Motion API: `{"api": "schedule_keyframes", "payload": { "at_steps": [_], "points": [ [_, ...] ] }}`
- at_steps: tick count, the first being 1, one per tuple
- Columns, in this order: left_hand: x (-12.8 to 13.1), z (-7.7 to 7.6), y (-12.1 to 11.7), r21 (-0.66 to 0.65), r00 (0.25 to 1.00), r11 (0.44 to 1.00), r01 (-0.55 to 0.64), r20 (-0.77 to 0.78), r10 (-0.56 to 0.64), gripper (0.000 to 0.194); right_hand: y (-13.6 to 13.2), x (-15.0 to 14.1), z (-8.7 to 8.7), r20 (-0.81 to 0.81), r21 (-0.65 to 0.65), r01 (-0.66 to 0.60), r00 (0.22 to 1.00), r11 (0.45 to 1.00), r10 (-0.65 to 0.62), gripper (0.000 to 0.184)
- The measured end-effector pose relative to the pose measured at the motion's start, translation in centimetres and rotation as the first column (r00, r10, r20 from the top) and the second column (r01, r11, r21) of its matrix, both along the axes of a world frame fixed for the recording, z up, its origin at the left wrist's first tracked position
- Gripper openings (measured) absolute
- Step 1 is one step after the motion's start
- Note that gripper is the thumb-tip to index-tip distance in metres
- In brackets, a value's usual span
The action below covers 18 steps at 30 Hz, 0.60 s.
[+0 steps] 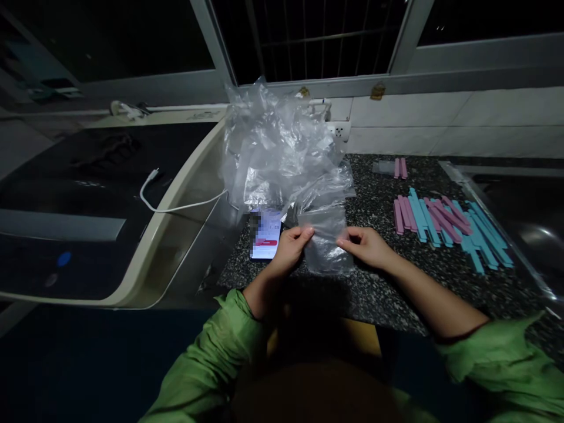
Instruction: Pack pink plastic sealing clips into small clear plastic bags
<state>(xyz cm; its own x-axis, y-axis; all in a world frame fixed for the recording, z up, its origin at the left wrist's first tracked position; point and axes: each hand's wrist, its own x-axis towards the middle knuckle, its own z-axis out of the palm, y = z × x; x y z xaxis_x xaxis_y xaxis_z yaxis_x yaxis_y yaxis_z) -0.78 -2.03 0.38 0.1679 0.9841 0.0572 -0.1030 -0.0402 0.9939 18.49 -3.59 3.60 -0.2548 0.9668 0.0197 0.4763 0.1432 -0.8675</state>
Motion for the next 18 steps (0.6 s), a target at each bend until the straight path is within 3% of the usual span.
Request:
{"api": "schedule_keyframes", "payload": {
  "at_steps": [6, 11, 18],
  "points": [
    [-0.1, -0.1, 0.1, 0.003, 1.000, 1.000, -0.010, -0.017, 0.010, 0.054, 0.1, 0.0, -0.4, -0.027, -0.053, -0.017, 1.000, 0.998, 0.015, 0.052],
    [-0.1, 0.0, 0.1, 0.004, 0.999, 0.999, -0.047, -0.009, 0.047, 0.052, -0.2, 0.1, -1.1, -0.057, -0.148, -0.112, 0.993, 0.983, 0.104, 0.055],
    [-0.1, -0.2, 0.1, -0.001, 0.999, 1.000, -0.026, 0.026, 0.026, 0.049, -1.1, 0.6, -2.8, 0.067, -0.150, -0.118, 0.989, 0.982, 0.130, 0.050]
  ]
}}
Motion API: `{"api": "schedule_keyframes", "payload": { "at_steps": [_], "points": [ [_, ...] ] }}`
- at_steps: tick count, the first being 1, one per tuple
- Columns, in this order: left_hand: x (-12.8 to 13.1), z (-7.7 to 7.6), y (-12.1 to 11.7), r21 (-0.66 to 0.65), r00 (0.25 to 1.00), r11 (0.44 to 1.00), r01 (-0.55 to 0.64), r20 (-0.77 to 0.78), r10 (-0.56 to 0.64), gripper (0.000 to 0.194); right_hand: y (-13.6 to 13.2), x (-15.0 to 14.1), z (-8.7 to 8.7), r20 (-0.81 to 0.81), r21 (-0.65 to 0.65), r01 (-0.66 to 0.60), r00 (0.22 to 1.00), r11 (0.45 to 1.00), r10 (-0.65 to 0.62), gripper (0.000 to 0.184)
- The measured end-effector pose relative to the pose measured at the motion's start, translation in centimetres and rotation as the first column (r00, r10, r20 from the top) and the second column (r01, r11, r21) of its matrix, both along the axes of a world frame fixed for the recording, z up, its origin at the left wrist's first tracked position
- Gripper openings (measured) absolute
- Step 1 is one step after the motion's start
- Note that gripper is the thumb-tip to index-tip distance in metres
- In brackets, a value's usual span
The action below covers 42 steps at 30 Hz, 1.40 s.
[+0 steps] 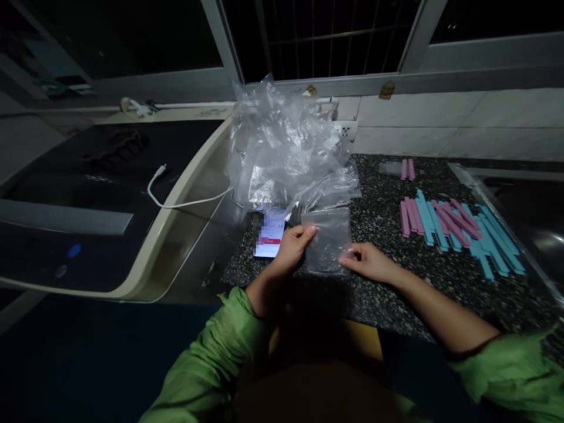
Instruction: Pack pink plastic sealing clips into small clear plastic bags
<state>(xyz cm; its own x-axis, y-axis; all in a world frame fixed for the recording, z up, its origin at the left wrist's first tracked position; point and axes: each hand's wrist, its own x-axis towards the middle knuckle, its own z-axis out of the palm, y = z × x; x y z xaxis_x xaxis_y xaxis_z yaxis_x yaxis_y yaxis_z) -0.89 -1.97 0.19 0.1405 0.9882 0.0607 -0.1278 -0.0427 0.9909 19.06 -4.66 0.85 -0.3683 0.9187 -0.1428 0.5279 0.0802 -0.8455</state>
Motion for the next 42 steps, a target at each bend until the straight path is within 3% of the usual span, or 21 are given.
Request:
{"api": "schedule_keyframes", "payload": {
  "at_steps": [7, 12, 16, 21, 27, 34, 38, 40, 42],
  "points": [
    [-0.2, 0.0, 0.0, 0.011, 1.000, 1.000, -0.003, -0.006, 0.003, 0.048, -0.3, -0.1, -0.6, -0.017, -0.025, -0.036, 0.999, 0.999, 0.036, 0.050],
    [-0.1, 0.3, -0.1, -0.014, 1.000, 1.000, 0.013, -0.016, -0.013, 0.050, -0.2, 0.1, 0.2, -0.029, -0.010, -0.044, 0.999, 0.999, 0.044, 0.050],
    [0.1, 0.6, -0.4, -0.044, 0.995, 0.995, 0.093, -0.025, -0.094, 0.051, 0.5, 0.4, 2.0, -0.104, 0.092, 0.098, 0.991, 0.991, -0.088, 0.051],
    [0.3, 0.7, -0.6, -0.067, 0.976, 0.975, 0.210, -0.051, -0.213, 0.051, 1.0, -0.1, 3.5, -0.214, 0.168, 0.302, 0.940, 0.938, -0.265, 0.047],
    [0.3, 0.7, -0.7, -0.128, 0.948, 0.942, 0.311, -0.035, -0.317, 0.047, 0.7, -0.6, 3.8, -0.247, 0.178, 0.363, 0.916, 0.915, -0.315, 0.044],
    [0.7, 0.6, -0.8, -0.198, 0.934, 0.915, 0.350, 0.008, -0.356, 0.052, 0.5, -1.1, 3.1, -0.309, 0.189, 0.410, 0.888, 0.892, -0.342, 0.040],
    [0.6, 0.3, -0.6, -0.195, 0.944, 0.926, 0.323, -0.003, -0.330, 0.051, 1.5, 0.4, 2.8, -0.232, 0.204, 0.378, 0.915, 0.903, -0.331, 0.040],
    [0.4, 0.2, -0.5, -0.193, 0.951, 0.933, 0.305, 0.002, -0.310, 0.050, 2.3, 2.3, 2.9, -0.109, 0.279, 0.468, 0.883, 0.839, -0.456, 0.037],
    [0.2, 0.1, -0.4, -0.195, 0.961, 0.941, 0.276, 0.030, -0.276, 0.049, 3.1, 4.6, 3.0, 0.172, 0.393, 0.529, 0.761, 0.752, -0.625, 0.032]
  ]
}}
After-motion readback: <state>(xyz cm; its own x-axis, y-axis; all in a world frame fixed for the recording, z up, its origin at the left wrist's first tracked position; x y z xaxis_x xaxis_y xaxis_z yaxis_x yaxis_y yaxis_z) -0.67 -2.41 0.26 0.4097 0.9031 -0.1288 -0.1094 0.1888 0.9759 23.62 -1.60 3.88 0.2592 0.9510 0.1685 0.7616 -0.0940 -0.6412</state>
